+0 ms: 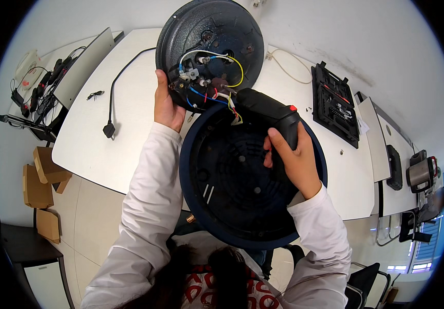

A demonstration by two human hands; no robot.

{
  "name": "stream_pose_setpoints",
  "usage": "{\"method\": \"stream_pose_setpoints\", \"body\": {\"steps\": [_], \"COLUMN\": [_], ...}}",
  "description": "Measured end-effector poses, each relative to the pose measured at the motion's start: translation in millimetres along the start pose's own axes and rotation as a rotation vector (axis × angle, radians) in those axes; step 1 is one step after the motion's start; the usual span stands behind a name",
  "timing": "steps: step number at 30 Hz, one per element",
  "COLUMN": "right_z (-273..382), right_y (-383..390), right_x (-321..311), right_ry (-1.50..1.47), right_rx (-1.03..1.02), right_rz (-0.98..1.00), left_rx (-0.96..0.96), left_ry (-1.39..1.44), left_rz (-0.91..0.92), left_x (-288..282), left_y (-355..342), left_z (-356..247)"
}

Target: The person uses a cordless electric screwdriver to remove screws from the base of a disassembled electric fan. They swap the screwdriver for another unit and continue unscrewing components from the fan base while seated at a white desk.

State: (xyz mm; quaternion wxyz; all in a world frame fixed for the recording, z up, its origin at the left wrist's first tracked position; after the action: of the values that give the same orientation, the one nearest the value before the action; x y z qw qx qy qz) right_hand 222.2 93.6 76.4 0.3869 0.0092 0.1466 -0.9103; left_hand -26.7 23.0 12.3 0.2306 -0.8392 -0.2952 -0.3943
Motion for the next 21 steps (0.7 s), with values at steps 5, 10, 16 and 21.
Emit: {"method": "stream_pose_setpoints", "body": {"steps": [5, 10, 16, 21], "right_z": [2.0, 5.5, 15.0, 29.6], "right_y": [-1.9, -4.9, -10.1, -14.7], "right_x": [-1.0, -4.0, -5.7, -7.0], "right_ry": [0.083, 0.153, 0.327, 0.664], "right_rx": [-0.027, -0.099, -0.134, -0.198], "right_rz": [0.061, 0.082, 0.145, 0.242], "left_rx": [-0.008, -0.014, -0.017, -0.003], "left_ry": [0.014, 0.017, 0.034, 0.066], "left_rz": [-0.015, -0.008, -0.005, -0.011], "left_x": [-2.2, -1.4, -3.8, 1.7], "left_y": [0.3, -0.9, -1.6, 1.9], "left_z": [0.0, 0.9, 0.4, -1.6]}}
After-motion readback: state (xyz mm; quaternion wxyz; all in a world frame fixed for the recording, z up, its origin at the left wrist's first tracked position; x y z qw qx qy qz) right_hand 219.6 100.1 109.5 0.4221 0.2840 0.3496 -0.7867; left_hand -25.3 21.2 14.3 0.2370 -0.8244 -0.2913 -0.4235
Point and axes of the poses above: each hand's wrist, its own y-axis away from the middle knuckle, its own x-axis out of the palm, z = x × y, the point moved 4 cm from there along -y, towards the middle knuckle, and after that the axes turned 12 degrees about -x, right-handed, at the moved point
